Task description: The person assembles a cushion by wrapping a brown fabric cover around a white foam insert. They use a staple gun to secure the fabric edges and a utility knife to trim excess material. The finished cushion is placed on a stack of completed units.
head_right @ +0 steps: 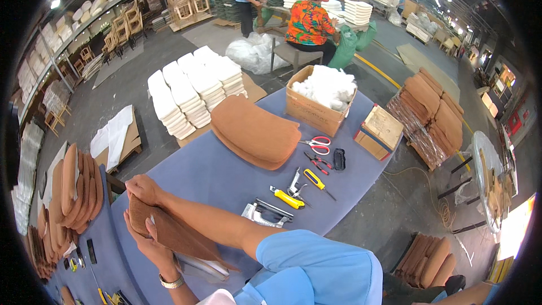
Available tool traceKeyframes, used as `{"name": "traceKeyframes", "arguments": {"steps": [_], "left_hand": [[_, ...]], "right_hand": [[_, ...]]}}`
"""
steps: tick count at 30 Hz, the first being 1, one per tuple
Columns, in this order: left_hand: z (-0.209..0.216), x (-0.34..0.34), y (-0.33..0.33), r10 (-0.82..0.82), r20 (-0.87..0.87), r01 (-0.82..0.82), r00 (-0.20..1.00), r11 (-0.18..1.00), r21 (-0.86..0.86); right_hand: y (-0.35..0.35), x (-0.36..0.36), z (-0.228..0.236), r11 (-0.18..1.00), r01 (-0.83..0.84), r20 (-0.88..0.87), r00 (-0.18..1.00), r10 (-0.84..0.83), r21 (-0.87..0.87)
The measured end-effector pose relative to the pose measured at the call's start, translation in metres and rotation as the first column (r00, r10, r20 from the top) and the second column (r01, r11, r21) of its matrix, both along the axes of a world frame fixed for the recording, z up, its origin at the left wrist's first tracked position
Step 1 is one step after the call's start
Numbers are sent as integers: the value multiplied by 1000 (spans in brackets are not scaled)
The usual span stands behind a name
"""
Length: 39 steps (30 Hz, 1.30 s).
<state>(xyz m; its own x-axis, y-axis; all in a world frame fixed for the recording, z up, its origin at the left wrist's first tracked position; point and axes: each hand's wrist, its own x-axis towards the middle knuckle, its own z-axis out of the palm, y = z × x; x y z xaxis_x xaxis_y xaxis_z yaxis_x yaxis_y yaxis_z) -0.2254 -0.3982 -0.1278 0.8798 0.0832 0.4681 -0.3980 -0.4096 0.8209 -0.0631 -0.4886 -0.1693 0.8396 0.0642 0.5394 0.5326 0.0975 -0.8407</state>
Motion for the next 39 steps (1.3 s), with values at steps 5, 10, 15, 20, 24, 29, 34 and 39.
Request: {"name": "traceKeyframes", "arguments": {"steps": [5,10,15,20,24,29,34,39], "left_hand": [[15,-9,-10,-130,15,122,991,960,254],[42,1,-5,-438,289,64,851,634,771],[49,1,-36,-583,558,-143,591,605,783],[35,-6,-42,-670,536,-206,514,510,835],[40,-15,-48,-679,572,-224,461,534,815],[38,-26,-39,-658,603,-283,451,535,796],[44,-40,-24,-668,545,-264,506,482,835],[29,-57,2,-555,203,315,807,695,647]], "right_hand": [[-32,-9,-21,980,185,-6,983,-185,75],[-138,-3,-132,873,467,245,871,-425,-144],[-268,-58,-169,947,302,-129,949,-288,107],[-202,-116,-133,850,420,178,855,-488,317],[-175,-117,-111,724,617,325,647,-690,310],[-124,-98,-96,418,839,479,223,-849,349],[-93,-76,-91,619,669,417,465,-781,411],[-134,-102,-60,746,567,379,813,-441,-350]]}}
